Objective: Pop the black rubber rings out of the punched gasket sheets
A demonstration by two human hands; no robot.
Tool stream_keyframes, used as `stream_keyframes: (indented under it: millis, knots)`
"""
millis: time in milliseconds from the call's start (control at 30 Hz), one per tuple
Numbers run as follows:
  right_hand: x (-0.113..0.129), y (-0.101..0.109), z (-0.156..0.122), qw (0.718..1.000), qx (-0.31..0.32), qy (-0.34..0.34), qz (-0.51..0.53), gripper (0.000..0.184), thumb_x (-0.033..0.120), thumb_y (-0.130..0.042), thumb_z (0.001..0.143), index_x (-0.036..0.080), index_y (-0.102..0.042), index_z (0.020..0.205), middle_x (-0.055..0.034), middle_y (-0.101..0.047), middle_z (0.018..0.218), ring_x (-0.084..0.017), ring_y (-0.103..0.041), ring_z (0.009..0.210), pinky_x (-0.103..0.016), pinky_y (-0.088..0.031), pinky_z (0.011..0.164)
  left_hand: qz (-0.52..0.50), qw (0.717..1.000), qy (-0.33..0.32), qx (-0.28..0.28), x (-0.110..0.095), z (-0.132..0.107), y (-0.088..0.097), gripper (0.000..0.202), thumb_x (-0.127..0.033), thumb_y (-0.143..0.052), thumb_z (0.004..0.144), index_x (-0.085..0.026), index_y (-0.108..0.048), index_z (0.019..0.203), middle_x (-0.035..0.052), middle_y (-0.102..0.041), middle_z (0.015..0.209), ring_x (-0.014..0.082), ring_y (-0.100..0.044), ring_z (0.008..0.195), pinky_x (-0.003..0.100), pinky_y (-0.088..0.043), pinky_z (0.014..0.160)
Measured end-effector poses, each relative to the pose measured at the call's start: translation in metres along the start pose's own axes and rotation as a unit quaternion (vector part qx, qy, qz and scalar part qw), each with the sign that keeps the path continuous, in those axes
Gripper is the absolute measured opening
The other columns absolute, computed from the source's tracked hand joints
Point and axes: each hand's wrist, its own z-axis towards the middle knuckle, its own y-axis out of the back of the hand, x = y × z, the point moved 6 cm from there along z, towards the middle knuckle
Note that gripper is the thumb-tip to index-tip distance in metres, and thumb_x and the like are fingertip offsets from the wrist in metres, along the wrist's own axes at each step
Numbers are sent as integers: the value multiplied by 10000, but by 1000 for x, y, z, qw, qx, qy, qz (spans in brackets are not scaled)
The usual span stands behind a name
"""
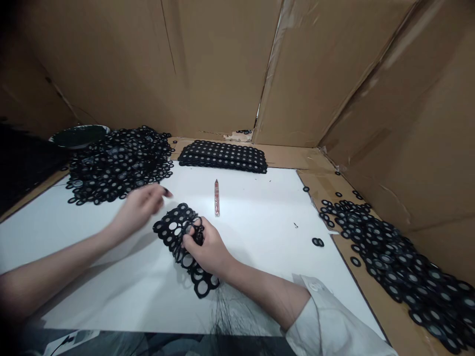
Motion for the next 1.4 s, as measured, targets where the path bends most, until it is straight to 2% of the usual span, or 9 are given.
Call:
stream_keyframes:
  millis: [67,100,367,567,667,767,933,1133,1400]
  knots:
    - [-1,0,-1,1000,-8,-12,26,158,273,-497,760,202,-357,747,38,-419,720,-96,-500,684,-249,-415,686,29,994,6,-110,4,-1,22,301,-344,-293,842,-169,-536,813,-19,-463,556,109,-414,493,216,-312,462]
    - [-1,0,0,999,-12,-19,29,165,279,-504,752,202,-358,749,35,-422,725,-99,-501,688,-252,-418,685,53,993,-1,-110,3,-4,24,295,-342,-296,842,-175,-539,826,-15,-479,568,112,-428,502,219,-322,476]
    - [-7,2,3,998,-59,-9,1,177,281,-524,727,205,-372,779,34,-417,721,-100,-444,662,-245,-412,644,97,977,-50,181,-12,-52,-43,275,-336,-232,870,-203,-471,896,32,-596,748,171,-556,643,266,-389,565]
    - [-3,0,-1,997,-60,13,-41,157,242,-522,727,207,-379,781,23,-425,769,-109,-460,721,-260,-414,698,160,967,-32,196,-4,-57,-53,206,-361,-284,846,-200,-414,845,40,-600,719,195,-563,589,266,-359,486]
    - [-3,-7,1,1000,-26,-7,7,162,270,-503,746,213,-353,769,26,-429,767,-103,-494,690,-271,-433,694,89,977,-17,193,-3,-50,-49,242,-317,-227,868,-208,-421,774,6,-585,640,161,-552,565,249,-374,517]
    - [-4,-7,2,999,-21,-17,30,170,277,-487,751,215,-329,764,21,-435,768,-108,-512,688,-286,-440,702,19,990,-12,139,-2,-36,-31,282,-345,-245,871,-207,-466,764,-9,-582,637,138,-542,584,232,-385,551]
    - [-5,2,-2,998,-54,-1,-34,141,232,-483,743,208,-346,766,29,-393,724,-105,-451,685,-263,-417,677,63,992,20,-109,9,-19,16,303,-363,-250,863,-194,-497,812,-3,-522,614,136,-490,562,230,-360,526]
    - [-5,-4,-1,1000,-24,-14,13,146,257,-459,769,216,-326,812,14,-450,773,-119,-493,725,-275,-439,687,75,991,-9,111,3,-36,-30,285,-344,-226,869,-211,-478,886,19,-593,718,174,-549,625,270,-377,577]
    - [-2,-7,0,1000,2,4,22,129,223,-476,764,211,-352,798,19,-419,769,-104,-479,721,-271,-450,707,29,981,8,190,3,-44,-46,307,-409,-253,851,-200,-466,776,3,-570,640,171,-533,580,260,-365,526]
